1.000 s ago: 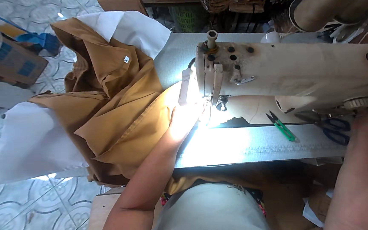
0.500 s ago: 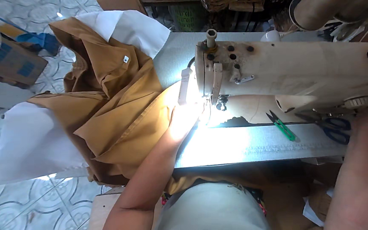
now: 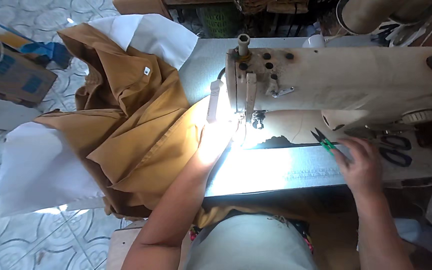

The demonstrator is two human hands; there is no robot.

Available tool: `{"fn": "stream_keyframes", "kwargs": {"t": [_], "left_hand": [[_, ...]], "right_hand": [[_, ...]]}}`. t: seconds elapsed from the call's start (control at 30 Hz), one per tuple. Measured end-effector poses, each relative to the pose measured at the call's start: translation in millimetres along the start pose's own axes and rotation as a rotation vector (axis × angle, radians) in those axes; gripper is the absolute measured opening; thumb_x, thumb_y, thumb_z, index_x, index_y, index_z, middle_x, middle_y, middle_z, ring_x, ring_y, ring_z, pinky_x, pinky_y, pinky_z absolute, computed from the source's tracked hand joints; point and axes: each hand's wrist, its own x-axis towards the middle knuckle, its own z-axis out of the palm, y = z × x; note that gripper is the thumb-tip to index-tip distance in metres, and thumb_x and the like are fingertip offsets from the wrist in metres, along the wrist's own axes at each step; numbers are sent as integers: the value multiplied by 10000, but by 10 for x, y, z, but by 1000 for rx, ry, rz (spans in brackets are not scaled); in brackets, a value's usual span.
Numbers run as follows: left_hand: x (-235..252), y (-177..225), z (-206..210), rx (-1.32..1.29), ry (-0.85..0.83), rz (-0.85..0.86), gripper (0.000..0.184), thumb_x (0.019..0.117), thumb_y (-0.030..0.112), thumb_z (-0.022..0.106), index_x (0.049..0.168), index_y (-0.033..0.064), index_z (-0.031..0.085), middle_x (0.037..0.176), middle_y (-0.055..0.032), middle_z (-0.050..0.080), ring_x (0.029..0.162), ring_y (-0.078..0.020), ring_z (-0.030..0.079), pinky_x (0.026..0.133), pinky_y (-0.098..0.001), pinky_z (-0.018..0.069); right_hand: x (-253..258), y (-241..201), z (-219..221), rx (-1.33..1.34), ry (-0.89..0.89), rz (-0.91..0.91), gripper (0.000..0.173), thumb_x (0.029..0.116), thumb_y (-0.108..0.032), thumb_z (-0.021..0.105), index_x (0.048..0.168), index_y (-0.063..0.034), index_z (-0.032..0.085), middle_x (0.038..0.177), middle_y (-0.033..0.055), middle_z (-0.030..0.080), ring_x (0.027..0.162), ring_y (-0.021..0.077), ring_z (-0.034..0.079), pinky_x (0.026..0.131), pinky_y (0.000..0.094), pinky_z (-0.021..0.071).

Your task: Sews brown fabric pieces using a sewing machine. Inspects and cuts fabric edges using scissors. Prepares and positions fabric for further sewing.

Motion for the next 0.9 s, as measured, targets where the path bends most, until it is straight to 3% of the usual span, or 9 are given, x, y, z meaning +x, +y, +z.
{"fn": "stream_keyframes", "kwargs": {"t": [0.1, 0.2, 0.3, 0.47, 0.57, 0.67, 0.77, 0.9], "left_hand": [[0, -6, 1, -28, -1, 14, 360, 993, 374, 647, 996, 23, 728, 880, -177, 716, 828, -336, 709, 731, -559, 555], [2, -27, 16, -30, -4, 23, 367, 1007, 380, 631, 996, 29, 735, 895, -172, 725, 850, -330, 714, 752, -553, 557], [6, -7, 7, -8, -10, 5, 394, 1004, 391, 637, 970, 9, 726, 878, -186, 712, 843, -345, 706, 747, -561, 552], [12, -60, 50, -89, -6, -11, 364, 995, 402, 652, 994, 49, 739, 906, -151, 726, 866, -302, 710, 788, -548, 558], [7, -52, 30, -98, -27, -6, 358, 1007, 398, 635, 988, 59, 748, 872, -147, 727, 841, -309, 711, 761, -548, 552], [5, -34, 7, -87, -49, -19, 362, 1011, 394, 633, 1015, 51, 749, 893, -162, 729, 863, -330, 712, 782, -555, 553], [-8, -11, -2, -88, -48, -33, 373, 1008, 388, 638, 1003, 30, 744, 891, -185, 719, 881, -358, 702, 799, -586, 533], [-95, -31, -71, -109, -104, 18, 345, 1040, 363, 596, 1072, 52, 741, 932, -183, 705, 882, -354, 683, 797, -570, 530]], "right_hand": [[-73, 157, 50, -67, -101, 94, 315, 1042, -263, 579, 1153, -15, 738, 1170, 240, 705, 1128, 465, 653, 941, 643, 503], [-99, 299, -9, -155, -72, 238, 286, 1052, -159, 544, 1221, 9, 702, 1243, 284, 667, 1193, 518, 605, 982, 678, 464], [-62, 213, 21, -178, -50, 256, 293, 1041, -140, 533, 1235, 9, 695, 1326, 275, 626, 1250, 526, 557, 1008, 691, 427], [160, -402, 363, 69, -75, 105, 256, 1021, -146, 575, 1160, 8, 725, 1205, 235, 681, 1188, 422, 626, 1015, 566, 505], [471, -884, 637, 279, -125, 17, 201, 990, -111, 620, 1121, -31, 750, 1152, 178, 705, 1121, 345, 661, 963, 482, 549], [828, -1329, 845, 416, -234, 12, 167, 965, -81, 650, 1088, -34, 751, 1143, 155, 711, 1109, 311, 668, 970, 462, 548], [1085, -1676, 912, 433, -349, 68, 164, 946, -23, 654, 1074, 48, 729, 1134, 213, 714, 1125, 347, 669, 997, 468, 521], [1088, -1777, 1059, 407, -359, 114, 298, 895, -154, 755, 1088, 71, 723, 1146, 230, 708, 1130, 360, 663, 980, 496, 521]]}}
